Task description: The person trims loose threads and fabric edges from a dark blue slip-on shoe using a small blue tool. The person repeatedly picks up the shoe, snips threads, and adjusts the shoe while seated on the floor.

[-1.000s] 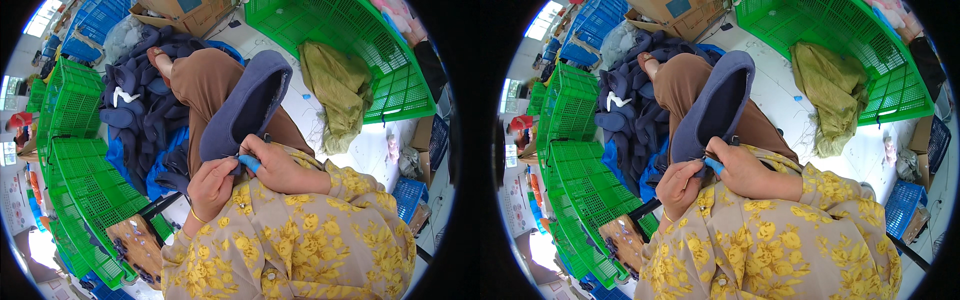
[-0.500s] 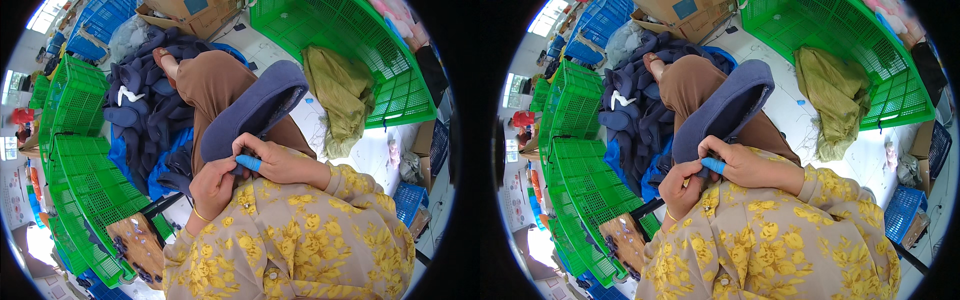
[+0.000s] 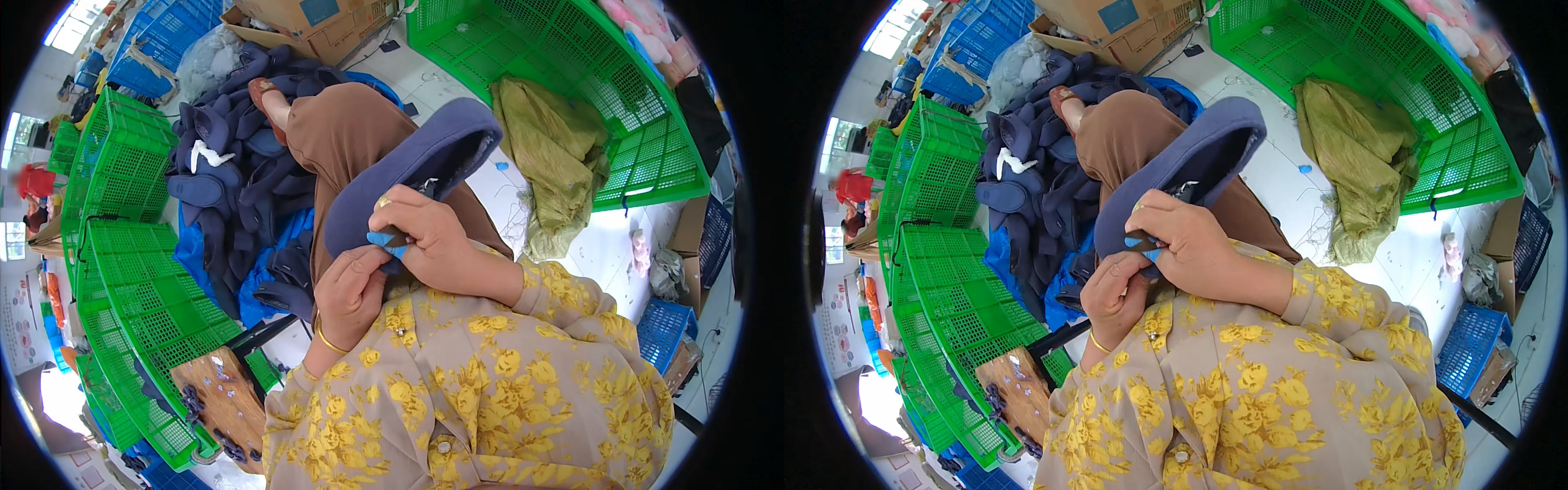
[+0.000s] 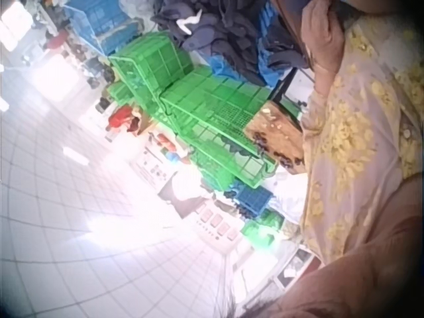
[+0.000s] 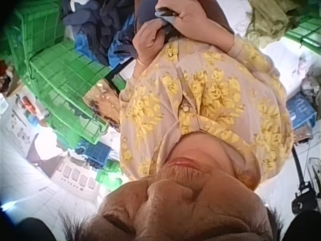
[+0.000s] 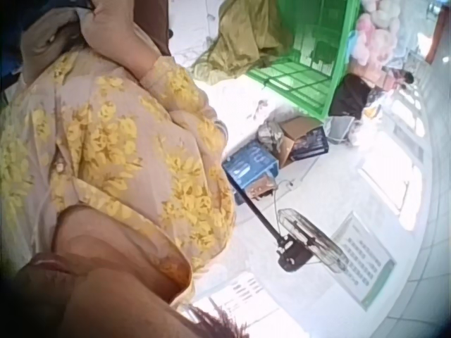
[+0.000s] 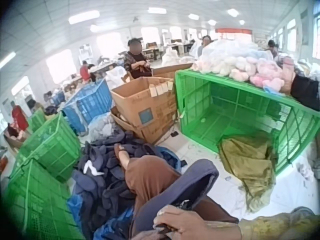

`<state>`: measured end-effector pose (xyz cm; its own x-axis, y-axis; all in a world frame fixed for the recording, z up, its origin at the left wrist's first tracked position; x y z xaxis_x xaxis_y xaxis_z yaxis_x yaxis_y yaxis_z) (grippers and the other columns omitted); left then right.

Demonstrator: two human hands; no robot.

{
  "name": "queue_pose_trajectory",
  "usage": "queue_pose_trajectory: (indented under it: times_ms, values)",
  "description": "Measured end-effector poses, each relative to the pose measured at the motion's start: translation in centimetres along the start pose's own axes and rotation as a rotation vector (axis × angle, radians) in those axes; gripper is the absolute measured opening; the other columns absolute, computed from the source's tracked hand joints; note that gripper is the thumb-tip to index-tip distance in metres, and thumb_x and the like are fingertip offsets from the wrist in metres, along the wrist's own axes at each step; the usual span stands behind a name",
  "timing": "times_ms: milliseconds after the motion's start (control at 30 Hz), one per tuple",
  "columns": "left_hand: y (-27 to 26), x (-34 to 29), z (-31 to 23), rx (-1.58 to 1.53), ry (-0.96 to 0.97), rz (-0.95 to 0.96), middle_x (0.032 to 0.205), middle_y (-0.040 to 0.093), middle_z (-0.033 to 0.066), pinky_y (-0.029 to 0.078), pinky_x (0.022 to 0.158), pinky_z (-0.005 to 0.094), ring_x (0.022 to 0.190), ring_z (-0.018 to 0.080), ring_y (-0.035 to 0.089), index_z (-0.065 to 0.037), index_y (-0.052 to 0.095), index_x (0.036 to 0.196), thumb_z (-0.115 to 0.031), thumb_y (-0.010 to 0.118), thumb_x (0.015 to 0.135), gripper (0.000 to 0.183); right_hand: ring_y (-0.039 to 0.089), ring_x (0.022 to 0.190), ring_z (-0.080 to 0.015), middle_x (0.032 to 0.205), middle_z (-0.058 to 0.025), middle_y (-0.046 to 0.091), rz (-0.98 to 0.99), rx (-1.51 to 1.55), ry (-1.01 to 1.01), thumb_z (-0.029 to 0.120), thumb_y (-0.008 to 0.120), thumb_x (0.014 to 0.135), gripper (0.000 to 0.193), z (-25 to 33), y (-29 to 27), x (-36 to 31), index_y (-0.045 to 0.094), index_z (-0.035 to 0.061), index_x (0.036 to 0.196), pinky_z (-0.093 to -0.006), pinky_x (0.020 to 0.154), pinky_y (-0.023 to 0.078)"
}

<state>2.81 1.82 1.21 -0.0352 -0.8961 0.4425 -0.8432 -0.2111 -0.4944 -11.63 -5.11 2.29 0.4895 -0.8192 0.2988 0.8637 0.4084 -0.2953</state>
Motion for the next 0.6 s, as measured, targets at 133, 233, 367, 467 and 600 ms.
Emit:
queue_pose_trajectory:
  times_ms: [133, 233, 367, 467, 600]
  values:
    - [0.2, 0.0, 0.2, 0.027, 0.046, 0.028, 0.089, 0.070, 0.0110, 0.053, 0.072, 0.0287, 0.079, 0.0241, 0.067, -0.001, 0.069, 0.093, 0.014, 0.065, 0.070, 0.028, 0.059, 0.077, -0.0315, 0.091, -0.0098, 0.057, -0.055, 0.081, 0.016, -0.006, 0.059, 0.078, 0.019, -0.7, 0.1, -0.2, 0.060, 0.0027, 0.095, -0.0336, 0.068, 0.047]
    - [0.1, 0.0, 0.3, 0.013, 0.054, 0.065, 0.093, 0.068, 0.0112, 0.053, 0.071, 0.0322, 0.081, 0.0271, 0.065, -0.002, 0.068, 0.097, 0.011, 0.064, 0.074, 0.027, 0.060, 0.078, -0.0319, 0.092, -0.0104, 0.058, 0.012, 0.046, -0.020, -0.007, 0.059, 0.078, 0.019, -1.0, 0.0, -0.1, 0.060, 0.0029, 0.094, -0.0344, 0.068, 0.048]
    - [-0.3, 0.0, -0.1, 0.100, 0.051, -0.039, 0.090, 0.067, 0.0117, 0.052, 0.072, 0.0301, 0.080, 0.0261, 0.066, -0.001, 0.068, 0.094, 0.014, 0.064, 0.070, 0.028, 0.060, 0.079, -0.0341, 0.092, -0.0124, 0.059, 0.143, -0.131, -0.013, -0.006, 0.059, 0.077, 0.019, -1.0, -0.3, -0.6, 0.059, 0.0033, 0.094, -0.0355, 0.067, 0.048]
    - [-0.2, 0.4, 0.1, 0.096, 0.067, 0.025, 0.090, 0.066, 0.0117, 0.052, 0.072, 0.0315, 0.081, 0.0268, 0.065, -0.001, 0.067, 0.094, 0.014, 0.063, 0.070, 0.029, 0.059, 0.074, -0.0282, 0.087, -0.0096, 0.056, 0.032, -0.081, -0.119, -0.002, 0.060, 0.083, 0.013, -0.8, -0.2, -0.1, 0.058, 0.0031, 0.094, -0.0345, 0.066, 0.047]
    - [0.5, 0.4, 0.8, 0.121, 0.102, 0.136, 0.089, 0.064, 0.0097, 0.051, 0.071, 0.0343, 0.080, 0.0270, 0.063, -0.003, 0.068, 0.094, 0.012, 0.063, 0.069, 0.029, 0.042, 0.066, -0.0027, 0.077, 0.0045, 0.049, -0.128, 0.716, 0.389, 0.011, 0.058, 0.098, 0.005, -1.6, 0.0, 0.4, 0.058, 0.0073, 0.094, -0.0200, 0.059, 0.037]
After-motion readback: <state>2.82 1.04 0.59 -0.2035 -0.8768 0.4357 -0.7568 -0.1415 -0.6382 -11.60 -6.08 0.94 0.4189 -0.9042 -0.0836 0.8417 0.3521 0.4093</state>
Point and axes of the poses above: each hand's wrist, its own x-axis towards the middle knuckle, its own y-axis out of the palm, z = x × y, the point moved 3 cm from there along x, towards the middle knuckle
